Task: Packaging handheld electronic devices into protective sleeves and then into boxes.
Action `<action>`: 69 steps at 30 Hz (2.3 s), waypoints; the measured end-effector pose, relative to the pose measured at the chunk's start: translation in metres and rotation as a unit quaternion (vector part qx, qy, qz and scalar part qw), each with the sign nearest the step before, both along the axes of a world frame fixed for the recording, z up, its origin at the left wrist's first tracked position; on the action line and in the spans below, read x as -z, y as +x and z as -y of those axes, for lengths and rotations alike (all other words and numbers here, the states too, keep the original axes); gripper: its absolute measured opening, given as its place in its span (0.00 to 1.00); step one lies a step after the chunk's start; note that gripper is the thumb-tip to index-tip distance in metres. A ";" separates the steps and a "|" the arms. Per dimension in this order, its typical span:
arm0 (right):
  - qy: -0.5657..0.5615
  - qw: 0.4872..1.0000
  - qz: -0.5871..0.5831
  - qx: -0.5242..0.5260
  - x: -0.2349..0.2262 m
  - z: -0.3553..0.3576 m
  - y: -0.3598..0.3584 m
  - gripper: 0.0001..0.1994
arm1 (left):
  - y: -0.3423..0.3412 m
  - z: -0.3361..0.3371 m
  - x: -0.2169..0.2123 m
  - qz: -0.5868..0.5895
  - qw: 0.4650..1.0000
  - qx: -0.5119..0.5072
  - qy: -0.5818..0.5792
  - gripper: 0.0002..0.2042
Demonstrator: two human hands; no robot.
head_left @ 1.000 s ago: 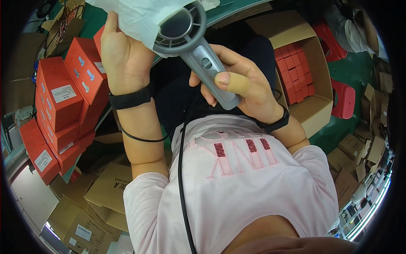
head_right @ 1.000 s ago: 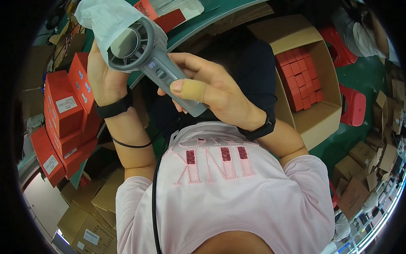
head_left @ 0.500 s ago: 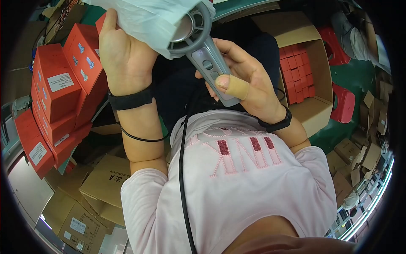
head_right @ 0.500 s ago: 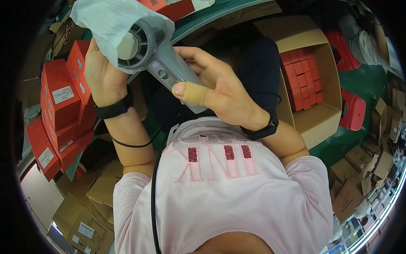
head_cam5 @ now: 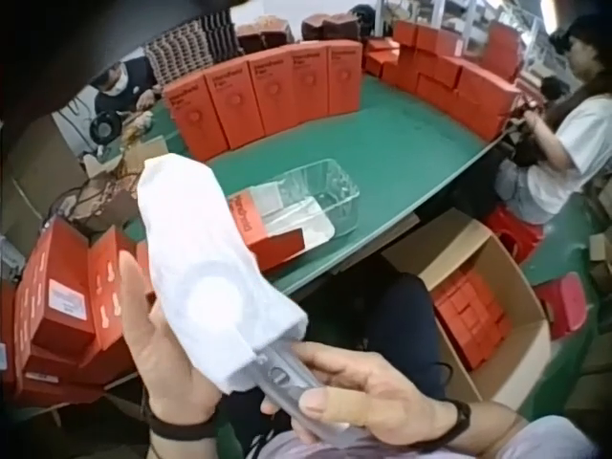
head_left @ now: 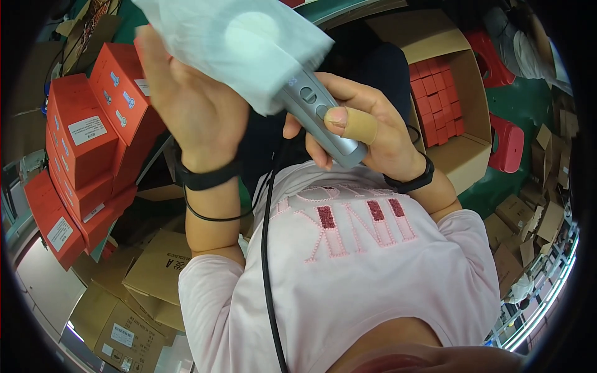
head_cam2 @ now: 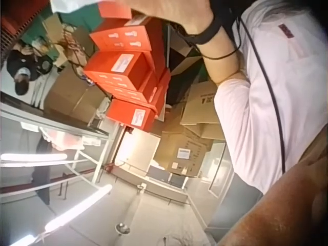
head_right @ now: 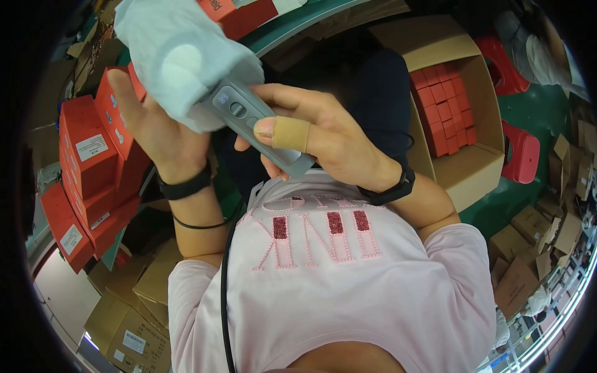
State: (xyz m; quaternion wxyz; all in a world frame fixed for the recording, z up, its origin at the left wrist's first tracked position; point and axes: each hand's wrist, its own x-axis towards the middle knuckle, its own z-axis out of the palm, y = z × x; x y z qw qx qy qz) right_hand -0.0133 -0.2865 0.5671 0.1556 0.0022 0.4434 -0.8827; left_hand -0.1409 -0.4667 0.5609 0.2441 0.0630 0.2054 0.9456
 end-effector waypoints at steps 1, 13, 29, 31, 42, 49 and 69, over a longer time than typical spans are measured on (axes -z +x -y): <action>0.014 1.000 -0.002 -0.007 0.000 0.000 -0.001 0.30 | 0.014 -0.014 -0.004 -0.059 0.975 -0.052 -0.206 0.37; 0.082 0.996 -0.008 -0.031 0.002 0.008 0.004 0.30 | 0.014 0.002 0.013 0.074 0.986 0.146 0.010 0.25; 0.057 0.997 0.017 -0.055 -0.002 0.007 0.011 0.30 | 0.025 0.010 0.010 0.129 0.980 0.147 0.045 0.24; 0.054 0.997 0.016 -0.053 0.000 0.008 0.008 0.29 | 0.022 0.010 0.009 0.123 0.976 0.170 0.062 0.24; 0.480 0.791 -0.216 0.312 -0.015 -0.037 -0.030 0.28 | 0.003 -0.114 -0.026 -0.220 0.924 -0.146 -0.275 0.18; 0.467 0.710 -0.140 0.508 -0.042 -0.113 -0.030 0.24 | -0.003 -0.224 -0.053 -0.244 0.938 0.097 -0.228 0.18; 0.728 0.415 -0.232 0.494 -0.013 -0.206 -0.012 0.11 | -0.001 -0.319 0.000 0.196 0.887 0.409 -0.089 0.15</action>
